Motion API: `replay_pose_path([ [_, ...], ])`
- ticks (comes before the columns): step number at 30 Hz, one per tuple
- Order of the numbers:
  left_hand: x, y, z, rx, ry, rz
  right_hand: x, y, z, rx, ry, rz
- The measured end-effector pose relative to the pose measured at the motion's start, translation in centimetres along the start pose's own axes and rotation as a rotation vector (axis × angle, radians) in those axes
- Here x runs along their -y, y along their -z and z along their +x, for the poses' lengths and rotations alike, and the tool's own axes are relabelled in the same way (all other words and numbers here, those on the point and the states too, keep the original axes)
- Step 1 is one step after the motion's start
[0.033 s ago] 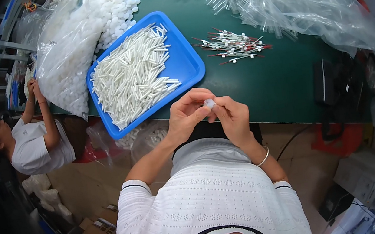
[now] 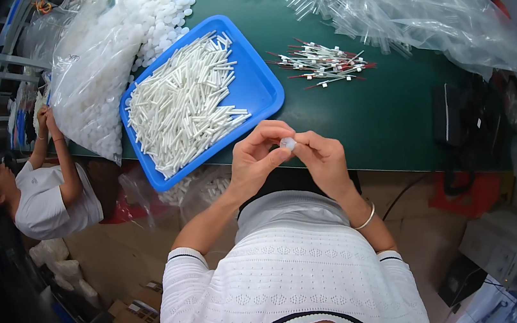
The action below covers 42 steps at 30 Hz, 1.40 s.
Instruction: Assembling small plastic components by inserting pins into housings at a factory workstation.
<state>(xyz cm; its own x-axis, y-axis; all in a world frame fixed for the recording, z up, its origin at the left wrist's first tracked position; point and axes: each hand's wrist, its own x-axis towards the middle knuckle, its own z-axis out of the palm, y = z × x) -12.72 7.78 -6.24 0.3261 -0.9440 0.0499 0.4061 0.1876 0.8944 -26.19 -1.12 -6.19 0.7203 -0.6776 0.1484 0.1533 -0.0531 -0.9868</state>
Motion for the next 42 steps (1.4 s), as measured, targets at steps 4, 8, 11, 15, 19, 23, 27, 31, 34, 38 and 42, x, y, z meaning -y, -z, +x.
replay_pose_path([
  [4,-2.5,0.6,0.3,0.106,-0.179,0.734,1.1,2.7,1.8,0.227,-0.097,-0.001],
  [8,-5.9,4.1,2.4,0.150,-0.160,1.042,1.2,2.4,1.4,0.285,-0.202,0.099],
  [11,-5.9,7.2,4.0,0.097,-0.390,1.577,0.8,2.5,1.3,0.245,-0.255,0.267],
  [15,-6.0,7.9,5.0,0.283,-0.319,1.704,0.5,3.0,1.2,0.214,-0.179,0.042],
  [19,-5.8,7.2,5.9,0.240,-0.425,1.633,0.3,2.3,1.1,0.005,-0.163,0.346],
  [23,-5.5,3.8,4.0,-0.006,-0.136,0.966,1.0,1.6,2.5,-0.118,0.043,0.430],
  [27,-3.6,2.6,2.9,-0.044,-0.063,0.625,1.6,1.2,2.9,-0.140,0.072,0.482],
  [31,-3.4,2.4,2.7,-0.045,-0.060,0.574,1.6,1.2,2.7,-0.123,0.065,0.490],
  [34,-3.7,2.0,2.5,-0.061,-0.078,0.589,1.7,1.2,2.5,-0.100,0.061,0.470],
  [38,-4.7,1.5,2.9,0.001,-0.322,0.899,2.4,0.3,1.9,-0.066,0.030,0.226],
  [42,-5.9,1.1,3.1,0.052,-0.221,0.928,2.3,0.9,2.4,-0.097,0.086,-0.249],
])
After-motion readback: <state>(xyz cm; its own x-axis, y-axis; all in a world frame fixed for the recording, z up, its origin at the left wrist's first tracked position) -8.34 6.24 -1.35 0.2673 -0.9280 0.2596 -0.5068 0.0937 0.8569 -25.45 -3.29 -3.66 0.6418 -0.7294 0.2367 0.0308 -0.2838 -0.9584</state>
